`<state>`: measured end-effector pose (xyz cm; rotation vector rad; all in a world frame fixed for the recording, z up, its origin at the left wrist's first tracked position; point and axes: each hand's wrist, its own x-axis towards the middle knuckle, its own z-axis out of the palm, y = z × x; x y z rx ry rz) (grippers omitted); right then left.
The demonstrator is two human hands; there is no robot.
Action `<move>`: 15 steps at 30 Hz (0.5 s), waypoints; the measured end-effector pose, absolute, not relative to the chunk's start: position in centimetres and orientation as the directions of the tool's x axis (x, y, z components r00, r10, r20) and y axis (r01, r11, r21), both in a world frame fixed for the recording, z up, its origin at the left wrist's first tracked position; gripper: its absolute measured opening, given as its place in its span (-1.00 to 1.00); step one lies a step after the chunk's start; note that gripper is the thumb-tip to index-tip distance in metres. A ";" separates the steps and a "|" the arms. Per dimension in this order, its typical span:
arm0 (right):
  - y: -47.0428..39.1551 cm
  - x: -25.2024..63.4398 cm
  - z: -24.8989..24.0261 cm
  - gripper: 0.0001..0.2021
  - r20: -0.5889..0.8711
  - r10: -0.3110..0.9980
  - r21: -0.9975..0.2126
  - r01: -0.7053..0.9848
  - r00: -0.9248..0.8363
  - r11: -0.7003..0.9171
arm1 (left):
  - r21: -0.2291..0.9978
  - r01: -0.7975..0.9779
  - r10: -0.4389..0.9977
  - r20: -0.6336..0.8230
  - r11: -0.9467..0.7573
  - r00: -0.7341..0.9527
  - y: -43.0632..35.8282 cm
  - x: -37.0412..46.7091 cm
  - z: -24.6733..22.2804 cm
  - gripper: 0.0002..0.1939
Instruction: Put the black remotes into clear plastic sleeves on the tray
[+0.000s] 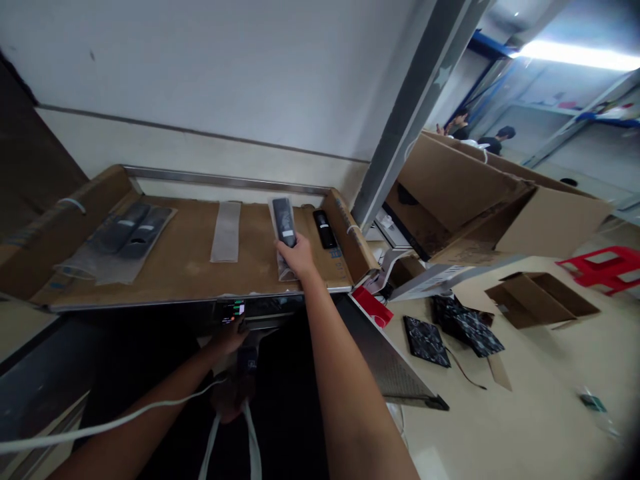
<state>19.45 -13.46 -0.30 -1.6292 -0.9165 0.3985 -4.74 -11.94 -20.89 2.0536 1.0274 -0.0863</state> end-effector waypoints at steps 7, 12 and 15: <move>-13.4 19.5 -0.4 -0.70 0.224 0.737 -0.933 0.359 0.638 -0.027 | 0.615 0.677 0.606 -0.373 -0.405 0.702 -13.4 -5.2 -20.3 -0.43; -13.4 19.5 -0.3 -0.71 0.230 0.733 -0.930 0.366 0.640 -0.028 | 0.559 0.686 0.612 -0.357 -0.466 0.706 -12.5 -6.7 -15.7 -0.41; -13.3 19.6 -0.5 -0.71 0.245 0.736 -0.930 0.368 0.632 -0.007 | 0.355 0.777 0.747 -0.253 -0.520 0.615 -8.8 -10.3 -12.0 -0.49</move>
